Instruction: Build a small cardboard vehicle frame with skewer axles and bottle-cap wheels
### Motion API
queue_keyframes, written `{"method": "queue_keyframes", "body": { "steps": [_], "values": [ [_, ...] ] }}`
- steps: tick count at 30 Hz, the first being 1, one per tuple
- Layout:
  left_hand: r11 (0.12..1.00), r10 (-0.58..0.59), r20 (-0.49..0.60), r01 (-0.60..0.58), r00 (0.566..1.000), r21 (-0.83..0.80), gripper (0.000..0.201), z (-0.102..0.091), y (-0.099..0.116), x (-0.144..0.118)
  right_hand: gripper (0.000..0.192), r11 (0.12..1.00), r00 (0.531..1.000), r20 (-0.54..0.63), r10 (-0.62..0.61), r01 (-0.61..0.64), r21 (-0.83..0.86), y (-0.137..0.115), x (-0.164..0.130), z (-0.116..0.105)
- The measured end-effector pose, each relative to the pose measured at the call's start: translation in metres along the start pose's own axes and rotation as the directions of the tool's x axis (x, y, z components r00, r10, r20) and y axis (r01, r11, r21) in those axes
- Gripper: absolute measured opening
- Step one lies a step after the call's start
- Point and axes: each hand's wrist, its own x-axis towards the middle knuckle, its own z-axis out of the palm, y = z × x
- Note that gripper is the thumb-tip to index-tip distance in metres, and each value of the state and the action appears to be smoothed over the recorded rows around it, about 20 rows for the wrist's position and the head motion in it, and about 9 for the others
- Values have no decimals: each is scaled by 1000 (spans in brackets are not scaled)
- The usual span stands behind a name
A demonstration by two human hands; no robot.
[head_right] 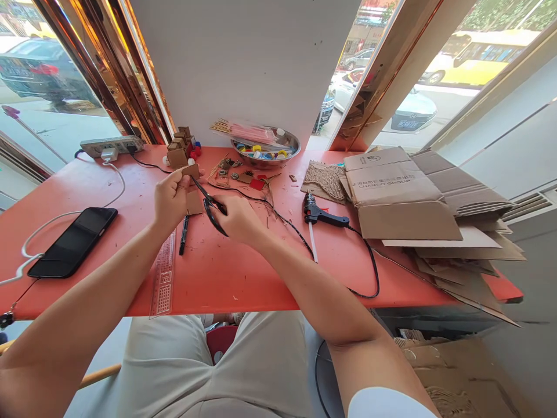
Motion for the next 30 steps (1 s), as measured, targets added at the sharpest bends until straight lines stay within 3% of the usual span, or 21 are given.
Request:
{"method": "queue_keyframes", "body": {
  "steps": [3, 5, 7, 10, 12, 13, 15, 17, 19, 21, 23, 25, 27, 30],
  "values": [
    [998, 23, 28, -24, 999, 55, 42, -1, -2, 0, 37, 891, 994, -108, -10, -40, -452, -7, -5, 2],
    [996, 30, 20, -32, 999, 87, 43, -1, -3, 0, 42, 840, 994, -111, -13, -49, -540, -8, -7, 4],
    [995, 35, 9, -36, 999, 93, 43, -1, -3, 0, 38, 883, 994, -107, -33, -21, -469, -5, -5, 5],
    [998, 42, 4, -42, 999, 52, 43, -1, -1, 0, 31, 994, 999, -15, -37, 35, -106, 2, 1, 6],
    [999, 45, -3, -45, 999, 29, 41, -1, 0, 0, 37, 995, 996, 80, -37, 30, 90, 4, 3, 7],
    [999, 45, -7, -45, 999, 27, 40, -1, 1, 0, 37, 995, 996, 86, -37, 29, 95, 4, 3, 7],
    [999, 36, 1, -36, 999, 31, 39, 0, 2, 0, 32, 994, 999, 11, -41, 42, -98, 2, 1, 7],
    [999, 19, 27, -20, 999, 34, 38, 0, 2, 0, 33, 923, 995, -79, -63, 28, -384, -1, -2, 6],
    [999, 6, 45, -7, 999, 32, 37, -1, 2, 0, 39, 856, 993, -104, -61, -1, -517, -2, -3, 6],
    [1000, 5, 42, -6, 999, 29, 36, -1, 0, 1, 35, 901, 995, -82, -52, 11, -433, -1, -1, 7],
    [1000, 1, 23, -1, 1000, 14, 36, 0, -1, 0, 33, 976, 999, -25, -46, 40, -213, 3, 3, 8],
    [1000, -10, 7, 10, 1000, -15, 37, 0, 0, 0, 36, 998, 998, 39, -43, 45, -51, 4, 6, 9],
    [999, -9, 8, 10, 1000, -33, 37, 1, 1, -1, 36, 993, 999, 20, -34, 37, -111, 3, 5, 9],
    [1000, 4, 25, -3, 1000, -24, 39, 1, 2, -2, 37, 915, 996, -93, -12, -26, -401, -2, -1, 7]
  ]
}}
